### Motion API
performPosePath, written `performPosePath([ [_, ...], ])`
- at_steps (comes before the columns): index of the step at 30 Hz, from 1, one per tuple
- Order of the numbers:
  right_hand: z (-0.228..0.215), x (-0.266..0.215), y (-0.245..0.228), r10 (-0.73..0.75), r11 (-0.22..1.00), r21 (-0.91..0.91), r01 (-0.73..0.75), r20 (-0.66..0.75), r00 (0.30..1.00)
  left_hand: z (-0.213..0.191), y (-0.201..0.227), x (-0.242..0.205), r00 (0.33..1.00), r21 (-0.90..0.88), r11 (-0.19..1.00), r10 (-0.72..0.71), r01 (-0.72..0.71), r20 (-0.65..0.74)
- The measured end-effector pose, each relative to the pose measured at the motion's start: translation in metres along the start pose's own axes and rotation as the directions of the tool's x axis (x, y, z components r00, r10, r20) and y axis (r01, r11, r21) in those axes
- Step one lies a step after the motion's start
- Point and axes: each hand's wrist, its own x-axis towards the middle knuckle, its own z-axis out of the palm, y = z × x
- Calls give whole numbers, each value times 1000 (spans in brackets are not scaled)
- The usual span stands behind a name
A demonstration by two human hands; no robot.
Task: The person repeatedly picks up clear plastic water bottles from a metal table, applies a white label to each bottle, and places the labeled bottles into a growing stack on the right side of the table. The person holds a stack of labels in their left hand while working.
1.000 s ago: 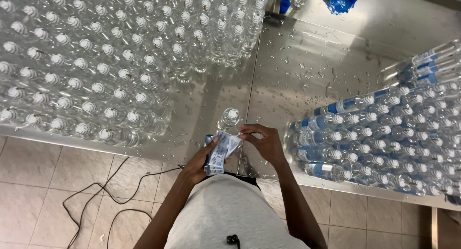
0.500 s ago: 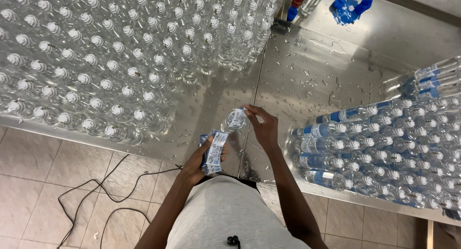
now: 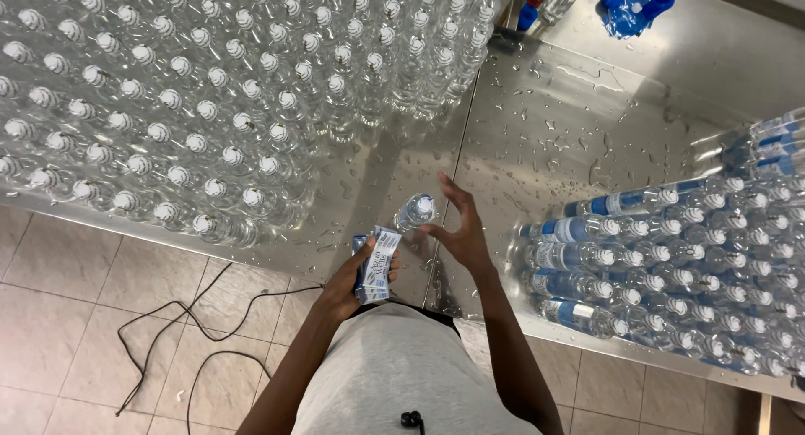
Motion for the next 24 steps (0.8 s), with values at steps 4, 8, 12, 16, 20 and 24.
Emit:
performPosePath([
  [4, 10, 3, 2, 47, 999, -7, -46, 68, 997, 5, 5, -7, 1000, -3, 1000, -12, 12, -13],
  [8, 4, -7, 34, 113, 994, -5, -113, 91, 989, 4, 11, -11, 1000, 14, 1000, -11, 11, -10],
  [12, 6, -13, 45, 210, 977, -41, -207, 76, 975, -7, 9, -11, 1000, 23, 1000, -3, 3, -16],
  [16, 19, -16, 59, 265, 964, -27, -263, 109, 958, -17, 9, -11, 1000, 17, 1000, 16, -16, -3],
  [20, 33, -22, 88, 343, 937, -109, -331, 119, 932, -21, 10, -14, 999, -25, 999, 40, -41, -20],
  [24, 43, -26, 105, 457, 890, -47, -454, 121, 881, -32, 10, -14, 998, -81, 995, 61, -63, -22],
])
